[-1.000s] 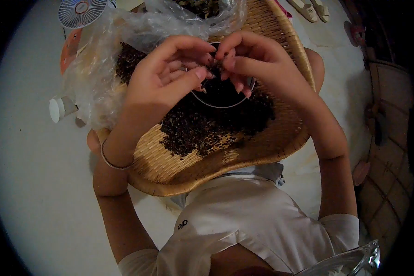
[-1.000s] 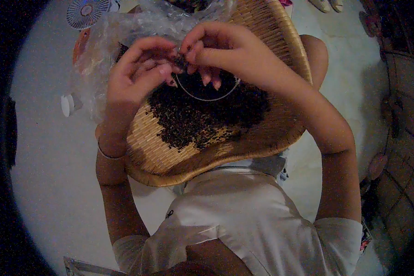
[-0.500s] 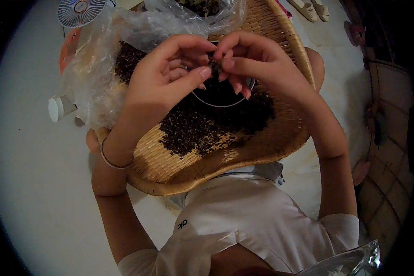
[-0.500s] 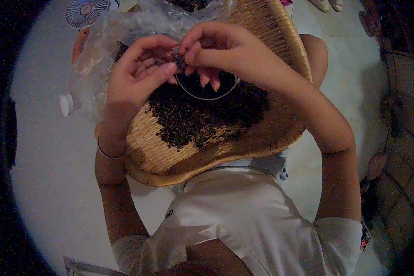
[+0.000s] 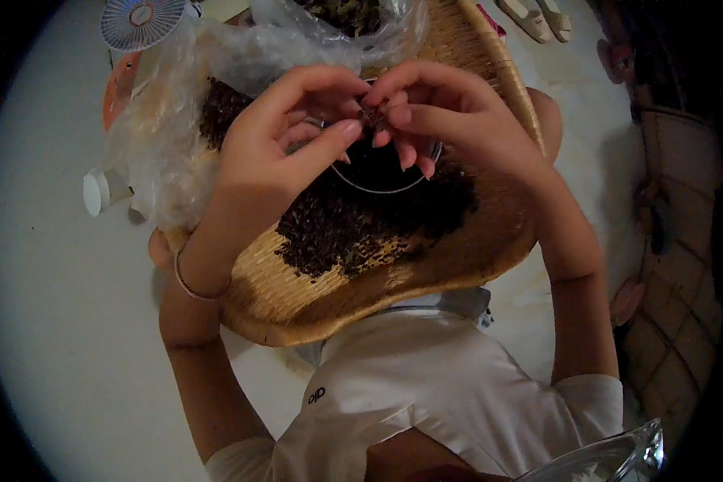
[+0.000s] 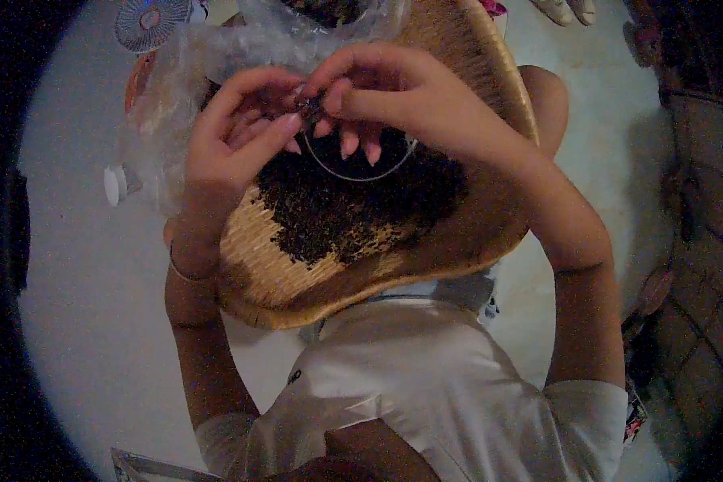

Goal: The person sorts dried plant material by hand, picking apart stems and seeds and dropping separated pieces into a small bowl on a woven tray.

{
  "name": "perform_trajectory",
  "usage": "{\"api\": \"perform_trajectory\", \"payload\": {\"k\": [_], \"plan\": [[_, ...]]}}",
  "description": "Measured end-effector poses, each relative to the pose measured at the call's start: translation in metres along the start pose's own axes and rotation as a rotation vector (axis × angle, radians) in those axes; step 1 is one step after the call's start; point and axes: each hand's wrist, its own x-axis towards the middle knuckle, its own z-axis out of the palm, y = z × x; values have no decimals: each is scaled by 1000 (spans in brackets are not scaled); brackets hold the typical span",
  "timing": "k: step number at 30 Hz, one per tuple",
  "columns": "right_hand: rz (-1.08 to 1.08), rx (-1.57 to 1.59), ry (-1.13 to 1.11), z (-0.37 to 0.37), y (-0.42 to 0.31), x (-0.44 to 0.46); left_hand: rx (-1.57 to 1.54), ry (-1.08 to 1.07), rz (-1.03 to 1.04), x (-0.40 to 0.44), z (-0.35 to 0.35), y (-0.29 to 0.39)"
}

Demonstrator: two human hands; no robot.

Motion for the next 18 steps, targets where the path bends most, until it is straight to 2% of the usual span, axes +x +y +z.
{"api": "perform_trajectory", "payload": {"k": [11,17,18], "plan": [[-23,41,26,-1,-1,0,64,44,86,1,-3,-2],[-90,51,15,0,6,2,300,97,299,3,-2,-2],[-120,51,17,0,7,2,425,94,383,4,-2,-1]]}}
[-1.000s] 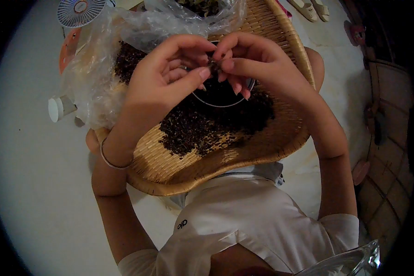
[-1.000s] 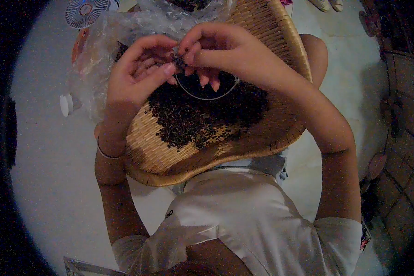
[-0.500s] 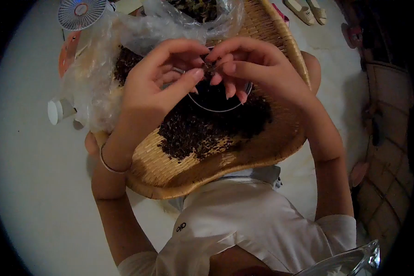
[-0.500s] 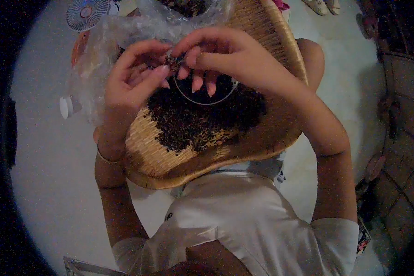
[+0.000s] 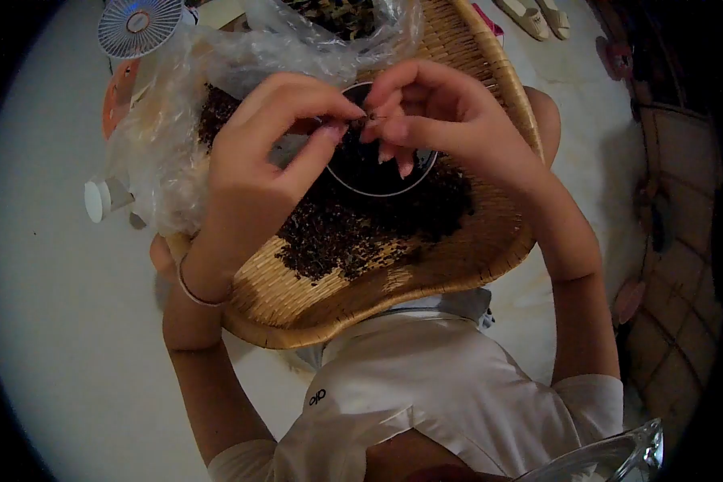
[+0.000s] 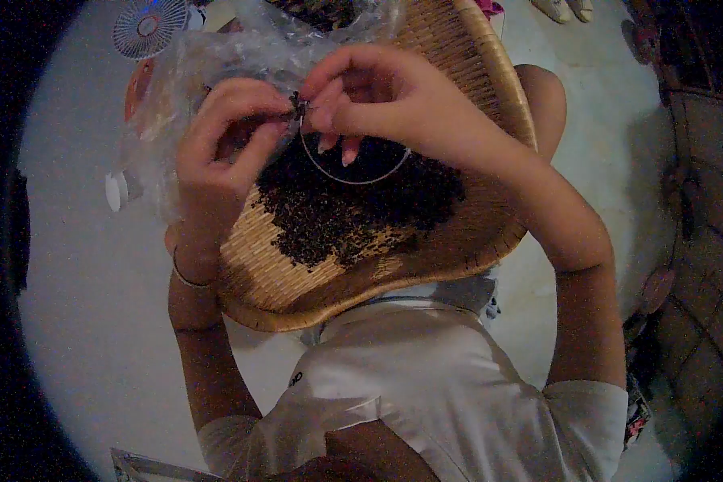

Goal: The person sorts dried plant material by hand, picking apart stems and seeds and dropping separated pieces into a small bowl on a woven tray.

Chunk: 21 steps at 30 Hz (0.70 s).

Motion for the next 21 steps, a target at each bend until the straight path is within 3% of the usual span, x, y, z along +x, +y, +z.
{"api": "perform_trajectory", "payload": {"k": [5,10,21], "plan": [[31,15,22,1,-5,-2,214,-17,239,1,0,-1],[20,-7,52,-1,-6,-2,-135,47,55,-4,3,-3],[8,39,26,-2,-7,-3,-174,81,29,-5,3,-2]]}}
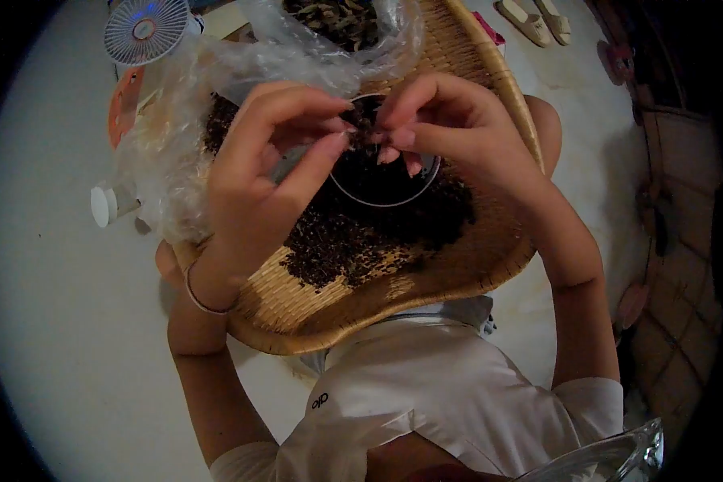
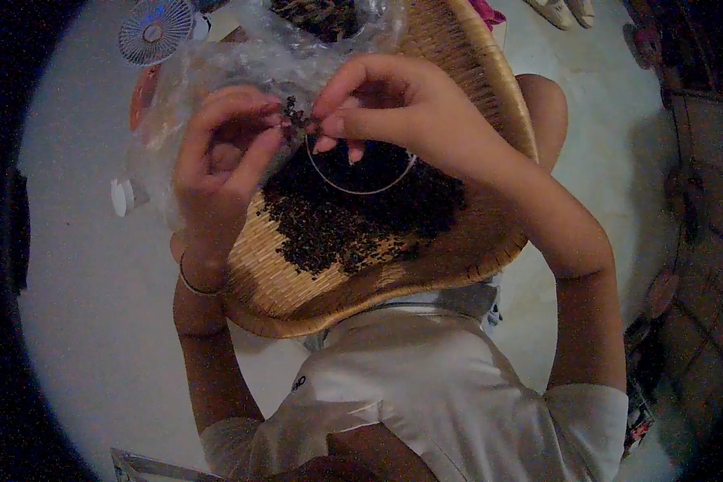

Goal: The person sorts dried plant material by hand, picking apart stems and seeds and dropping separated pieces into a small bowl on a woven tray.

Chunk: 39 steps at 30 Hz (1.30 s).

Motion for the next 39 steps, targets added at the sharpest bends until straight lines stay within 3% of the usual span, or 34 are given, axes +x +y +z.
{"api": "perform_trajectory", "payload": {"k": [7,14,28,39], "plan": [[-16,-20,-16,-1,2,0,-310,-1,-231,0,0,4],[-94,-24,21,0,2,0,-235,8,-227,2,-6,6],[0,165,-62,3,0,2,-498,15,-233,1,-8,4],[105,375,-164,-3,3,6,-345,42,-189,0,-9,7]]}}
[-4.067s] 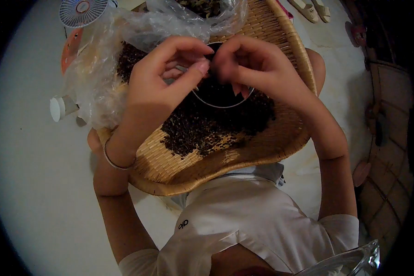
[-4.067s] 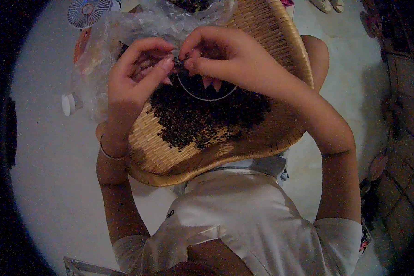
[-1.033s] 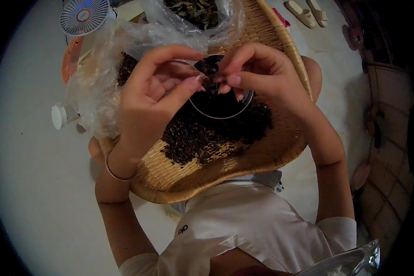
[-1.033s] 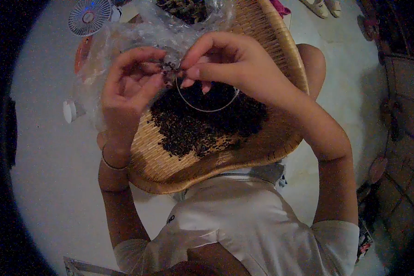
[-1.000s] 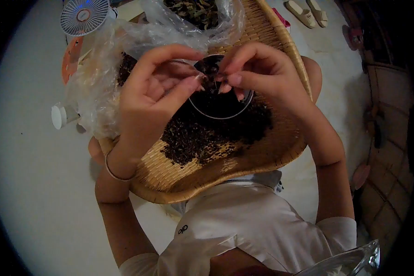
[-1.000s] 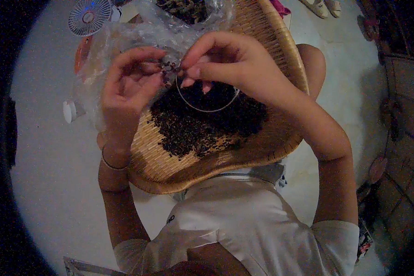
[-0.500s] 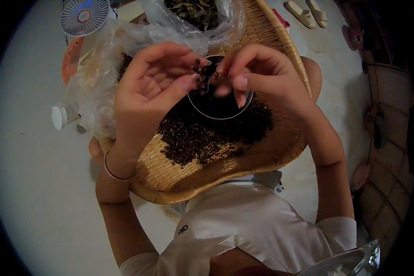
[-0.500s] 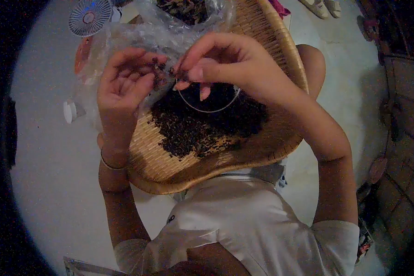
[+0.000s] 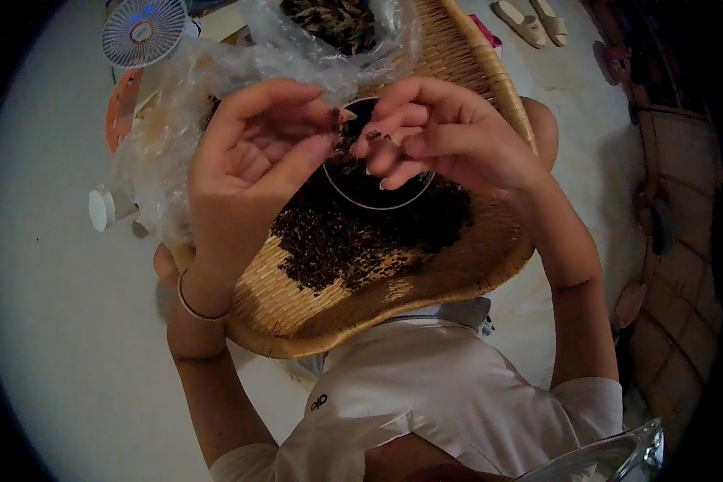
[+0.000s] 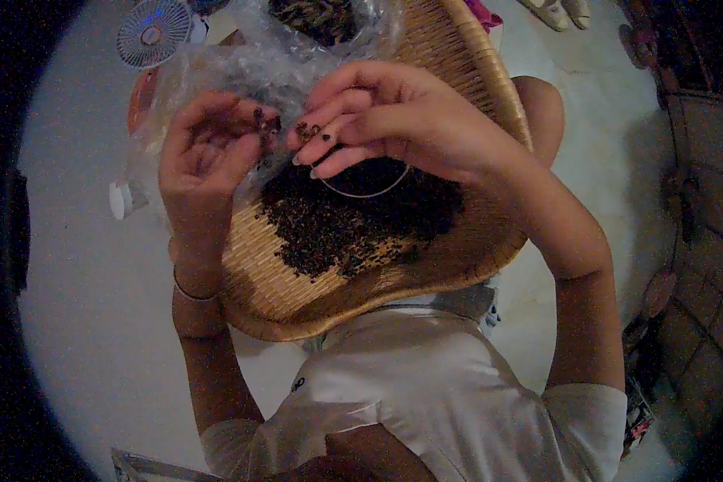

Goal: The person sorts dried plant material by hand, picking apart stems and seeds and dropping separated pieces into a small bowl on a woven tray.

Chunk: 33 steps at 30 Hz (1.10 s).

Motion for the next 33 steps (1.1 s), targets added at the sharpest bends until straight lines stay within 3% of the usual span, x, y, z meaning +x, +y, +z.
{"api": "perform_trajectory", "payload": {"k": [4,8,13,22,33], "plan": [[54,65,-53,-1,4,0,122,45,49,-1,0,-1],[133,-133,-15,7,4,-3,218,81,76,-1,3,-3],[220,-246,59,16,1,-2,588,53,277,0,3,-8],[230,-225,126,13,8,1,758,17,332,2,9,-6],[239,-219,139,11,5,1,670,51,363,2,10,-9]]}}
